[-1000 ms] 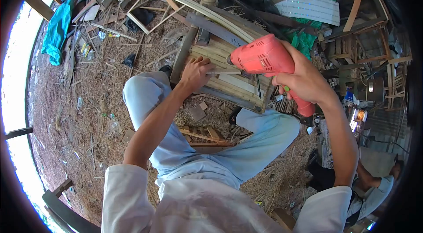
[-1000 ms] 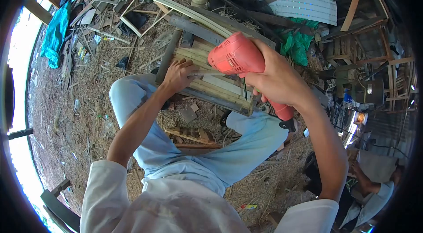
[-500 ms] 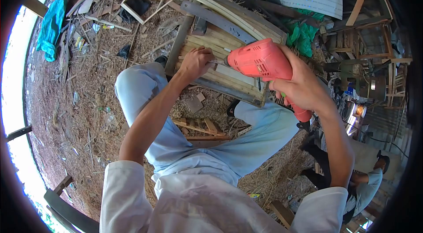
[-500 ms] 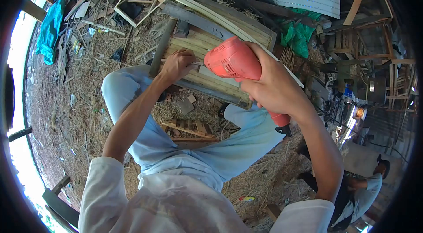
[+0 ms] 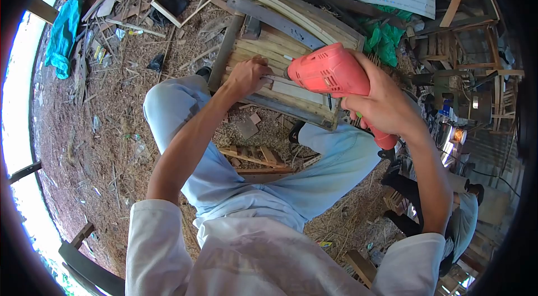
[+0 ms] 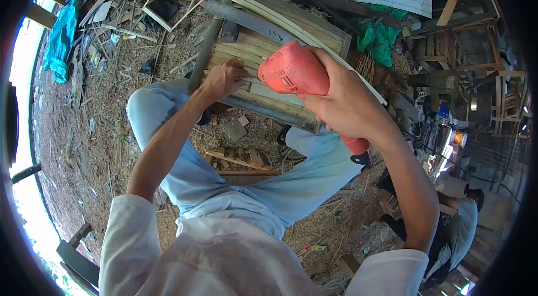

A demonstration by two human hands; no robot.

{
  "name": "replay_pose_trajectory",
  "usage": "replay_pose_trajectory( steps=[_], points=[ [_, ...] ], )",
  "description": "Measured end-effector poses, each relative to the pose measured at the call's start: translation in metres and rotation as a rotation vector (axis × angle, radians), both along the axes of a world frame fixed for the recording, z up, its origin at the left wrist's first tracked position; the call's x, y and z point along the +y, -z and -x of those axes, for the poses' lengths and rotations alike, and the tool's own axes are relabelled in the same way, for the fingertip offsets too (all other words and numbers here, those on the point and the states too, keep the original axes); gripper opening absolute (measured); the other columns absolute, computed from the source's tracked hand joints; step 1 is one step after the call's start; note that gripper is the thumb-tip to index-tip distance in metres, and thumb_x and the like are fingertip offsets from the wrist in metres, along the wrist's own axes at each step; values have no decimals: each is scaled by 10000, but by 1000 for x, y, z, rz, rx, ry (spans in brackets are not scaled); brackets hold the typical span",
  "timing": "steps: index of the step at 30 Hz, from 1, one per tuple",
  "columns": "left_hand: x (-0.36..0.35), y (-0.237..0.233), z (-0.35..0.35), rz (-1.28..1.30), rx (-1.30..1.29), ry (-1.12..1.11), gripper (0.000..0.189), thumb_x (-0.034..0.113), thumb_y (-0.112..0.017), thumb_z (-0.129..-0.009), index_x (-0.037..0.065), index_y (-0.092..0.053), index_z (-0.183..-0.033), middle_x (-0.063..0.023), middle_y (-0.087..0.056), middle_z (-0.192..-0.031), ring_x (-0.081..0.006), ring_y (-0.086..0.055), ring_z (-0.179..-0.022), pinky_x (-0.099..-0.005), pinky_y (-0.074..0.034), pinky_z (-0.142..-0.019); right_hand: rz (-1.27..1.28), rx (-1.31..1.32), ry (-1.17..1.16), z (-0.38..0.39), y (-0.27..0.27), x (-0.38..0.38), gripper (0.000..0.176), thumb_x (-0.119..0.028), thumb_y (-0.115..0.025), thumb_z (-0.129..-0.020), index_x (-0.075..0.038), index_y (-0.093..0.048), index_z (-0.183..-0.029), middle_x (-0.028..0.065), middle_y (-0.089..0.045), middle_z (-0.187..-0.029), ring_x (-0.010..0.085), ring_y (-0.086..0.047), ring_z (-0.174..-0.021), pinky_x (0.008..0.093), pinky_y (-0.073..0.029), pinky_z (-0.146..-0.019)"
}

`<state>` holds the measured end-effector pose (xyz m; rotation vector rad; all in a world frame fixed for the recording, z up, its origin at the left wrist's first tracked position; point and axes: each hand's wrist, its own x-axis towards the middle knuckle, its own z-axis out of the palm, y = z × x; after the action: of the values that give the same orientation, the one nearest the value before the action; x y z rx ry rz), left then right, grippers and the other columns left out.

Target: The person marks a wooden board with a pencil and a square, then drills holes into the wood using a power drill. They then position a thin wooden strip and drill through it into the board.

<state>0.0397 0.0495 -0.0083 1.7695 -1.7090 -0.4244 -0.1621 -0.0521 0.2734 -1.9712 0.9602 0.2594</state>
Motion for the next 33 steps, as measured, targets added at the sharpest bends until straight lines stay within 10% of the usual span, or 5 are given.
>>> replay_pose_trajectory(
  steps=[33],
  points=[
    [0, -5, -2, -5, -45, 26, 154, 177, -716, -725, 123, -729, -869, -40, -634, -874, -269, -629, -933, -416, -532, -766, -9, 25, -6, -5, 0, 6, 615, -117, -644, -803, -54, -406, -1367, 100, -620, -871, 157, -597, -571, 323, -488, -488]
  ],
)
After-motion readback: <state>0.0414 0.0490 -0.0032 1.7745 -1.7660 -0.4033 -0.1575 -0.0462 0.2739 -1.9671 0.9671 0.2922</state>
